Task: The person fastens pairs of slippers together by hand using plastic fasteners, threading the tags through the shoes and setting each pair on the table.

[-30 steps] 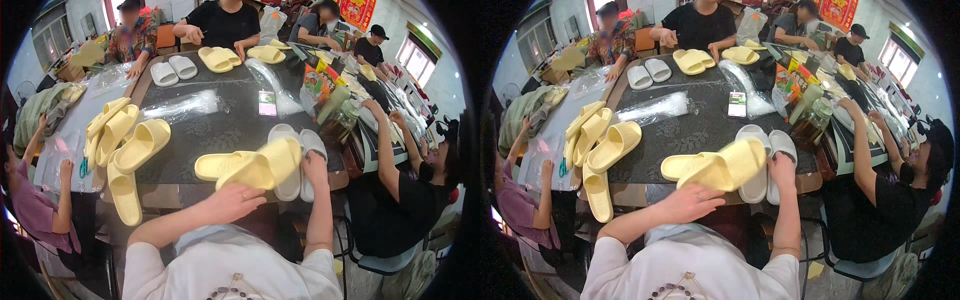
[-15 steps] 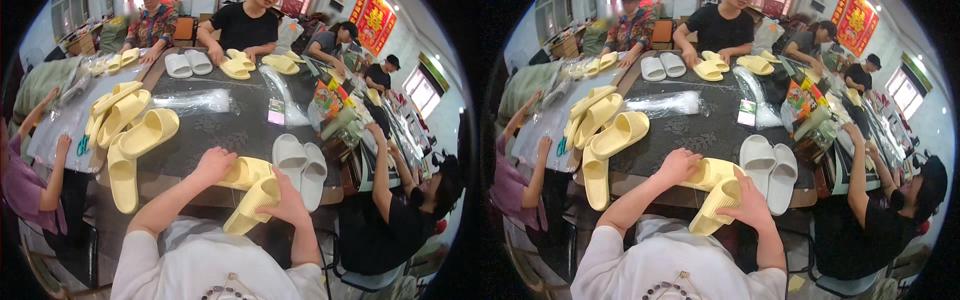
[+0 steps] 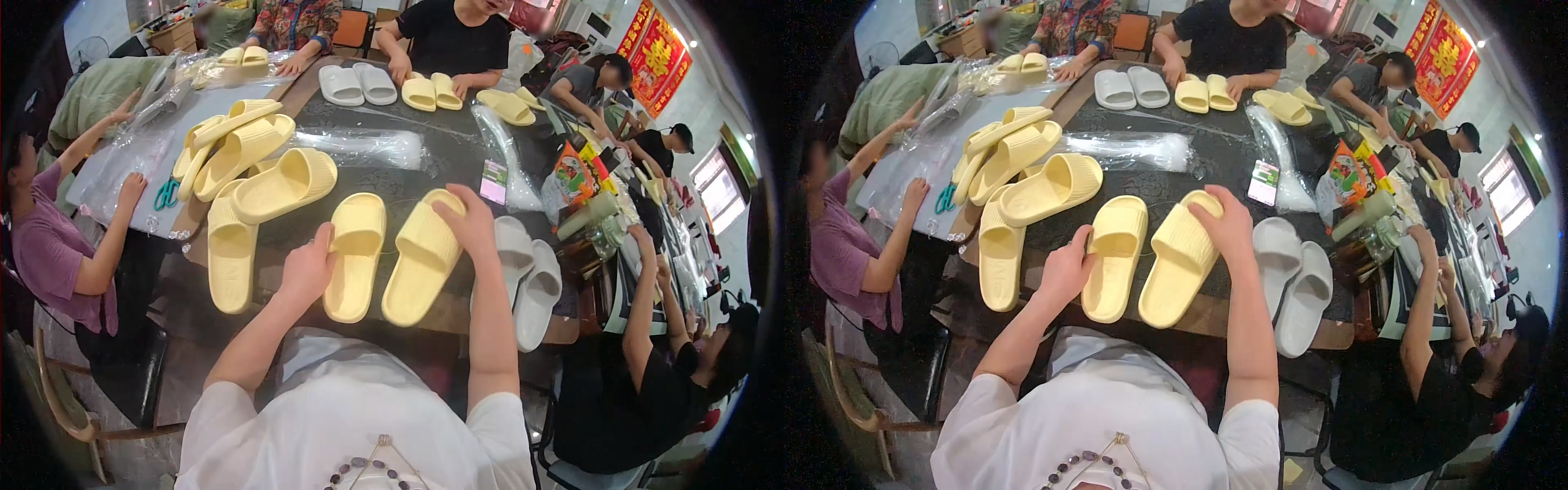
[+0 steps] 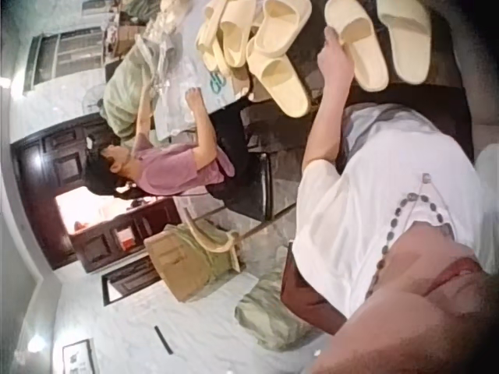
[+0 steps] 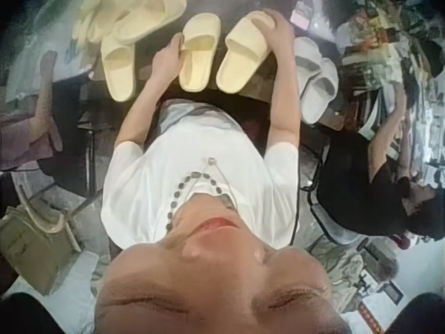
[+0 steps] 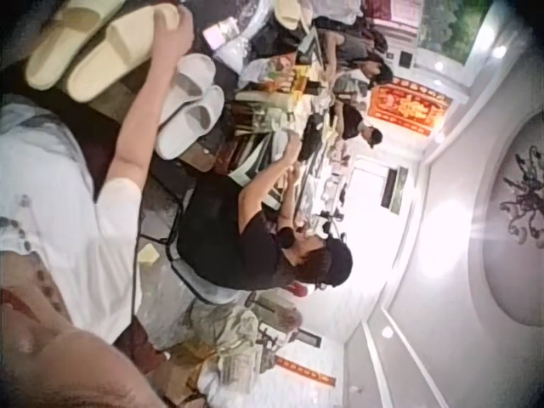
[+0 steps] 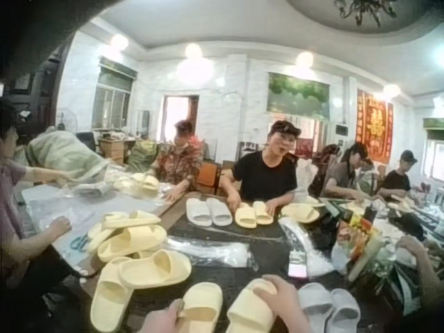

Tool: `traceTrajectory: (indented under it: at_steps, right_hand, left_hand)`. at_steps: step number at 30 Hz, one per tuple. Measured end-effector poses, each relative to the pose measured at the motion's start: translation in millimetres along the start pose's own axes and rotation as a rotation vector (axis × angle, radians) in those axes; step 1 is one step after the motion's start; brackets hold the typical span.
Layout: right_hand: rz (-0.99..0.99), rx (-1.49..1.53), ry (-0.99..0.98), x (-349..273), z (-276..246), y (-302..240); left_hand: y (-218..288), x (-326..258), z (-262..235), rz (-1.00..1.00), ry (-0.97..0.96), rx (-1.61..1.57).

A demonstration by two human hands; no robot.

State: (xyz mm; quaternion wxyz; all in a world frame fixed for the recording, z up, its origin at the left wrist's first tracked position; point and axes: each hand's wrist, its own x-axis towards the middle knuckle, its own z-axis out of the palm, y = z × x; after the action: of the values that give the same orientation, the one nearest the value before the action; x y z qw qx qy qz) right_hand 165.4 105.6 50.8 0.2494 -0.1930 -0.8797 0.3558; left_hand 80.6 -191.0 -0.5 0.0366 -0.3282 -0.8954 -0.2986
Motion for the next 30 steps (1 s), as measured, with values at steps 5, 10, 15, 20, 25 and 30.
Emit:
traceTrajectory:
  at_steps: [5, 10, 15, 20, 25, 30]
  right_hand:
    - [0.045, -0.288, -0.036, 22, 31, 3]
    - [-0.098, -0.449, 0.014, 4, 30, -6]
    - [-0.337, -0.1, -0.217, -10, 24, -36]
    - [-0.369, -0.143, -0.462, -50, 37, -49]
    - [-0.36, -0.323, -0.37, -66, 55, -46]
    - [-0.251, 0.051, -0.222, -43, 33, -38]
  left_hand:
    - [-2, 6, 1, 0.009, -0.058, 0.01]
    - [8, 17, 1, 0.052, -0.071, 0.026]
    - [22, 24, -14, 0.27, 0.097, 0.116]
    - [25, 35, -13, 0.651, 0.104, 0.07]
    - [19, 44, 0, 0.684, 0.027, 0.11]
    - [23, 60, 2, 0.649, 0.17, -0.097]
